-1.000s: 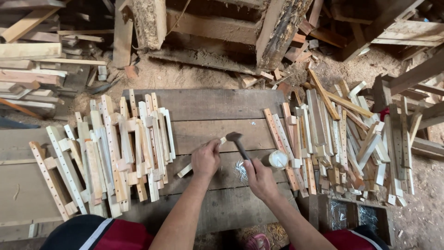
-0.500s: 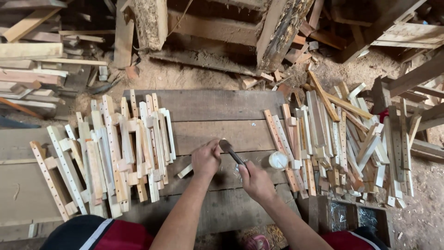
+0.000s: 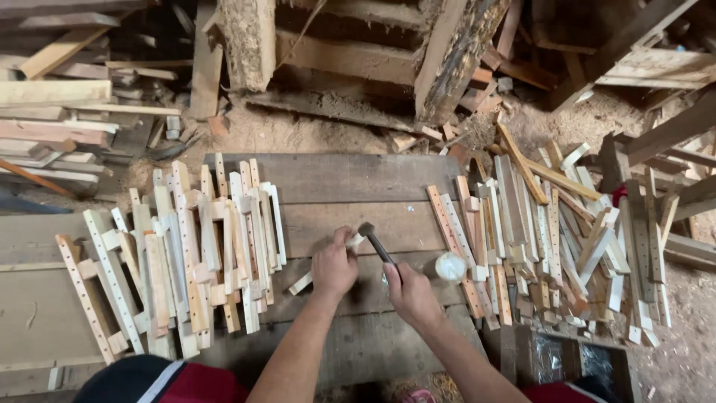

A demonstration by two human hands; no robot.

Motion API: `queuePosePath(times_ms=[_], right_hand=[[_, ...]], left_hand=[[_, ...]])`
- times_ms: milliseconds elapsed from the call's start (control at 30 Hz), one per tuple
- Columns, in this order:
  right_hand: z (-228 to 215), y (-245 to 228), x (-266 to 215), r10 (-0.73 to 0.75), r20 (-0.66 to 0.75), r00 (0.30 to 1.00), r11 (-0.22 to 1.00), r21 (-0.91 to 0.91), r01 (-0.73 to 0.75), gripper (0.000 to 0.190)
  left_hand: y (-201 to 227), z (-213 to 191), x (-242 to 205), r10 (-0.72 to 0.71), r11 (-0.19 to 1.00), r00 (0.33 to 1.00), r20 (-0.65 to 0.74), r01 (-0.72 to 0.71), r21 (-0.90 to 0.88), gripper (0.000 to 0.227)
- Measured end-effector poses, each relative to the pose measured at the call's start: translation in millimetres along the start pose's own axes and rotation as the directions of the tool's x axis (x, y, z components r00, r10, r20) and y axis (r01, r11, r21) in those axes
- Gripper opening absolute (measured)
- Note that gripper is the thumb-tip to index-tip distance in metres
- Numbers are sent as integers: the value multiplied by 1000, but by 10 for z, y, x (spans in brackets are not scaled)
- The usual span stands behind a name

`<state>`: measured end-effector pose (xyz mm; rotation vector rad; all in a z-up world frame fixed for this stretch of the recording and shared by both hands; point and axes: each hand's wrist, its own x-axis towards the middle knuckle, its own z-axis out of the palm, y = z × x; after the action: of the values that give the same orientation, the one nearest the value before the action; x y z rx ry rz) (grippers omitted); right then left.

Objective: Assembling small wooden frames by fitting pieces together and hammering nails.

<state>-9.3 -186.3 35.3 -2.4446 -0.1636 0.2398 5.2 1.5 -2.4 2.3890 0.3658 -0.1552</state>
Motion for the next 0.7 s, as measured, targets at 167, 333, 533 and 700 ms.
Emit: queuePosePath(times_ms=[167,333,533,700], right_hand=[[185,261,-75,-286,-211,935,951,60,305,35],[182,217,106,-20,40,999,987,-156,26,49],[245,243,-19,-171,-169,971,985,3,174,38],[224,324,116,-19,-103,994,985,-175,0,52]], left_hand=[[-174,206,62,37,998,998,-45,-39,-41,39],[16,-3,20,17,1000,1000,-26,-17,10,38],[-39,37,17,32,999,999,0,-32,-18,36],[98,-107,-34,-31,999,998,59,29,35,32]])
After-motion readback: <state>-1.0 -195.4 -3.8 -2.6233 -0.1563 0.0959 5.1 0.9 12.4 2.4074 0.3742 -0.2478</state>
